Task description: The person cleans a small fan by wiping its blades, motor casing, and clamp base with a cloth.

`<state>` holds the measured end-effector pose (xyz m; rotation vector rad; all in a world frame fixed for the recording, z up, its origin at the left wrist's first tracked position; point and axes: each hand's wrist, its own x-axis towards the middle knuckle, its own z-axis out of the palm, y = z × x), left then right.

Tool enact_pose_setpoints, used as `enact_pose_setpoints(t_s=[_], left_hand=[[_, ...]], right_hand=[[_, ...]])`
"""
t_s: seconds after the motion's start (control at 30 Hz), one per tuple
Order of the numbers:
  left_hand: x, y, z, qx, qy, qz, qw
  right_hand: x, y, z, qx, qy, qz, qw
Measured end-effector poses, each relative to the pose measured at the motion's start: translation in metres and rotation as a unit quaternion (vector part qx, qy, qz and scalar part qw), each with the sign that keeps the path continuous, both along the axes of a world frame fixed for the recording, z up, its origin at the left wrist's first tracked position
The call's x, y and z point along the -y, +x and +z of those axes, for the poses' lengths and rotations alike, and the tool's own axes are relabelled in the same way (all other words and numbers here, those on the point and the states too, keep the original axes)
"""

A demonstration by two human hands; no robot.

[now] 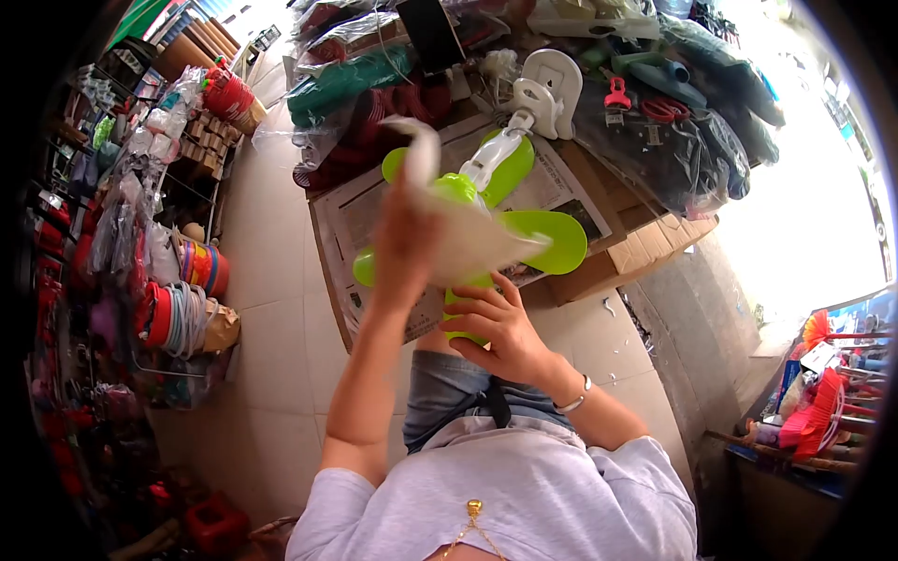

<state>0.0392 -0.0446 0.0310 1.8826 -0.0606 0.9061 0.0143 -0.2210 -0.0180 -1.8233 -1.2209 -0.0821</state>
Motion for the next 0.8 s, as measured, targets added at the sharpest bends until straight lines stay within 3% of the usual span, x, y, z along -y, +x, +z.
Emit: enact_pose_setpoints(t_s=[0.03,0.1,0.3,0.37,0.4,0.47,0.5,0.6,0.67,0.7,0.73,0.8], left_hand=[[0.015,0.018,-0.002,0.042,0.086,0.016,0.995],[0.022,0.031,-0.02,0.077,0.097,0.028,0.992],[0.0,0.044,-0.021,-0.03,-0.017,-0.008,0.999],[-0.025,0.046,-0.002,-0.18,0.017,-0.153,0.971],[-0.033,0.049,0.003,-0.182,0.02,-0.155,0.971],[-0.042,0.055,0.012,-0.232,0.003,-0.293,0.927],[-0.039,0.055,0.011,-0.232,0.008,-0.296,0.927],[-0.013,0.045,-0.008,-0.199,0.0,-0.24,0.95],[0.013,0.034,-0.029,-0.061,0.05,0.004,0.997],[0.024,0.032,-0.029,-0.033,0.084,0.079,0.993],[0.032,0.034,-0.032,-0.033,0.083,0.076,0.993],[0.039,0.037,-0.037,0.071,0.173,0.216,0.958]], right_hand=[[-0.002,-0.001,0.0,-0.032,0.017,-0.002,0.999],[0.0,-0.002,0.003,-0.014,0.007,-0.002,1.0],[0.0,0.001,0.002,0.024,-0.003,-0.007,1.0],[-0.002,0.004,0.001,0.029,0.006,-0.01,1.0],[-0.002,0.005,0.0,0.021,0.017,-0.006,1.0],[-0.004,0.007,-0.002,0.017,0.032,-0.005,0.999],[-0.005,0.007,-0.003,0.014,0.04,-0.005,0.999],[-0.007,0.003,-0.004,0.021,0.047,-0.026,0.998],[-0.01,-0.002,-0.006,0.028,0.044,-0.048,0.997],[-0.011,-0.004,-0.007,0.028,0.045,-0.056,0.997],[-0.011,-0.005,-0.008,0.027,0.045,-0.063,0.997],[-0.008,-0.006,-0.014,0.023,0.032,-0.071,0.997]])
